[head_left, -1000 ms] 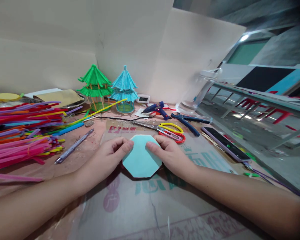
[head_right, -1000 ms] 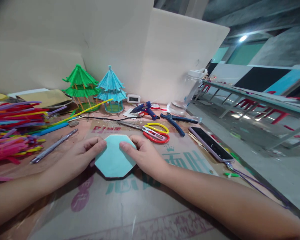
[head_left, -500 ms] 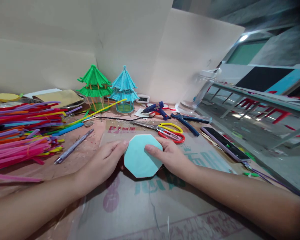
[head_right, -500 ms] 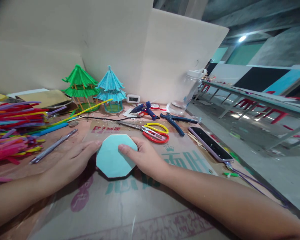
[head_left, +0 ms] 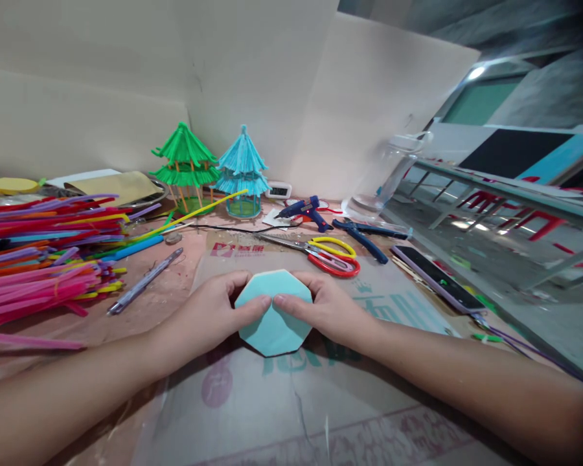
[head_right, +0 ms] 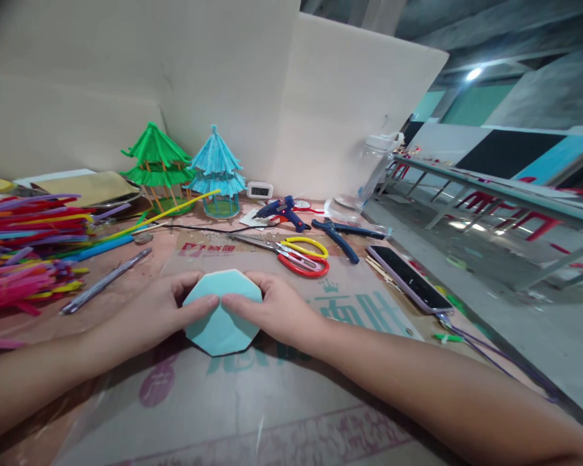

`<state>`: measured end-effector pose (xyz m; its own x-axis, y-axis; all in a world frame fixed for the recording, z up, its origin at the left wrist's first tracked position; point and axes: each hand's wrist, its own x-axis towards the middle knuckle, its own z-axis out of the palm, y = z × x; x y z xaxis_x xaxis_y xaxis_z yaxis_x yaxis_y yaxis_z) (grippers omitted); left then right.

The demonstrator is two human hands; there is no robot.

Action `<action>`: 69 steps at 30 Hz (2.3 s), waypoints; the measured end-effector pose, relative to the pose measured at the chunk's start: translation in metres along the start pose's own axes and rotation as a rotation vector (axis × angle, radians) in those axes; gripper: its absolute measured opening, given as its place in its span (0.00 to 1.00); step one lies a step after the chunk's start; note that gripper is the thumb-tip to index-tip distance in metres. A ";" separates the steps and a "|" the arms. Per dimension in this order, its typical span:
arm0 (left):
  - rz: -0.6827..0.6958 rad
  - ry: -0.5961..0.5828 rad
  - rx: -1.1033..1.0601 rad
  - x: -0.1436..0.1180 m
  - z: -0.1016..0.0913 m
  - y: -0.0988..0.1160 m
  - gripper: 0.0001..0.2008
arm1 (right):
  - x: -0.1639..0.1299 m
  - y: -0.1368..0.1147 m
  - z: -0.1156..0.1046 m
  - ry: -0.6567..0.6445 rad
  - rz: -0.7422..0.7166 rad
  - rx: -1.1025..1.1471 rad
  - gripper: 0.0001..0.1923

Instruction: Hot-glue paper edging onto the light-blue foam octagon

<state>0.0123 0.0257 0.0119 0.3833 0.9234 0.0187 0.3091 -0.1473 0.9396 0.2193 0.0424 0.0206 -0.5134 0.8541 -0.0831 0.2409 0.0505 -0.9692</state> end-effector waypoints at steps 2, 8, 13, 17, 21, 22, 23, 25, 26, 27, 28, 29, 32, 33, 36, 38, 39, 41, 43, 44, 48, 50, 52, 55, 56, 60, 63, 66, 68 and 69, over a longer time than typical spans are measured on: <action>-0.012 -0.044 -0.030 0.001 -0.001 0.001 0.18 | -0.001 0.000 0.000 -0.018 -0.012 -0.001 0.20; -0.051 -0.125 -0.095 -0.001 0.001 -0.004 0.19 | -0.001 0.003 0.000 -0.063 -0.043 0.028 0.22; 0.027 -0.109 -0.126 -0.002 0.002 -0.009 0.20 | -0.002 0.004 0.000 -0.055 -0.108 -0.019 0.22; 0.064 0.027 -0.025 -0.001 0.001 -0.004 0.23 | 0.001 0.003 -0.001 -0.001 -0.105 0.020 0.25; 0.062 0.149 -0.035 0.002 -0.002 0.000 0.24 | 0.003 0.003 -0.001 0.013 -0.045 0.069 0.22; 0.054 0.149 -0.042 0.002 -0.002 0.000 0.24 | 0.004 0.003 -0.001 0.006 -0.034 0.064 0.23; 0.051 0.144 -0.042 0.003 -0.002 -0.001 0.24 | 0.004 0.003 -0.001 0.003 -0.030 0.053 0.23; 0.060 0.129 -0.035 0.004 -0.002 -0.002 0.26 | 0.003 0.003 -0.001 0.017 -0.042 0.023 0.20; 0.062 0.116 -0.037 0.004 -0.002 -0.003 0.27 | 0.002 0.003 -0.001 0.026 -0.052 0.005 0.20; 0.056 0.093 -0.048 0.005 -0.002 -0.004 0.27 | 0.002 0.003 -0.001 0.033 -0.061 -0.013 0.20; 0.044 0.065 -0.070 0.004 -0.002 -0.004 0.25 | 0.001 0.002 -0.001 0.037 -0.068 -0.026 0.20; 0.032 0.032 -0.097 0.004 -0.001 -0.005 0.23 | 0.001 0.002 -0.001 0.037 -0.073 -0.032 0.20; 0.015 -0.025 -0.167 0.003 0.000 -0.005 0.19 | 0.000 0.001 -0.001 0.029 -0.075 -0.008 0.22; 0.012 -0.022 -0.180 0.003 0.000 -0.005 0.18 | 0.000 0.000 -0.001 0.032 -0.069 0.007 0.23; -0.008 0.036 -0.220 0.002 0.001 -0.002 0.17 | 0.001 0.001 -0.001 0.056 -0.027 0.057 0.24; -0.019 0.077 -0.245 0.003 0.001 -0.001 0.18 | 0.002 0.002 -0.001 0.053 -0.006 0.067 0.24; -0.026 0.085 -0.241 0.003 0.001 0.000 0.18 | 0.003 0.002 -0.001 0.048 -0.004 0.067 0.25; -0.027 0.091 -0.189 0.004 -0.001 -0.001 0.19 | 0.003 0.002 -0.001 0.028 -0.011 0.069 0.25; 0.010 0.111 -0.101 0.005 -0.003 -0.002 0.24 | 0.002 0.002 -0.002 -0.024 -0.026 0.074 0.23; 0.032 0.115 -0.059 0.005 -0.004 -0.003 0.26 | 0.002 0.002 -0.002 -0.064 -0.030 0.069 0.22; 0.020 0.019 0.004 0.004 -0.006 -0.003 0.21 | 0.000 0.001 -0.003 -0.168 -0.041 0.040 0.22; -0.020 -0.002 -0.034 0.003 -0.006 -0.003 0.20 | -0.001 0.001 -0.003 -0.174 -0.039 0.049 0.22; -0.062 0.010 -0.088 0.002 -0.005 -0.003 0.20 | -0.001 0.001 -0.003 -0.172 -0.025 0.053 0.22; -0.098 0.030 -0.153 0.002 -0.004 -0.005 0.22 | 0.000 0.002 -0.002 -0.129 0.006 0.036 0.22; -0.093 0.049 -0.158 0.003 -0.004 -0.005 0.22 | 0.002 0.003 -0.002 -0.094 0.008 0.042 0.22; -0.020 0.164 -0.040 0.003 -0.004 0.000 0.20 | 0.010 0.005 -0.008 0.037 -0.064 0.105 0.26; 0.049 0.206 0.208 0.001 -0.009 0.007 0.22 | 0.018 0.008 -0.021 0.006 -0.142 -0.129 0.24; 0.119 0.302 0.504 0.000 -0.018 0.008 0.21 | 0.021 0.010 -0.036 0.112 -0.282 -0.604 0.23; 0.230 0.293 0.586 0.001 -0.024 0.004 0.18 | 0.019 0.009 -0.044 0.199 -0.411 -0.745 0.22; 0.304 0.243 0.599 0.001 -0.026 0.001 0.17 | 0.017 0.008 -0.047 0.202 -0.468 -0.745 0.21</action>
<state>-0.0094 0.0361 0.0222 0.3452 0.8532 0.3909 0.6713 -0.5156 0.5325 0.2513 0.0812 0.0219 -0.5555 0.7331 0.3924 0.5510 0.6780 -0.4866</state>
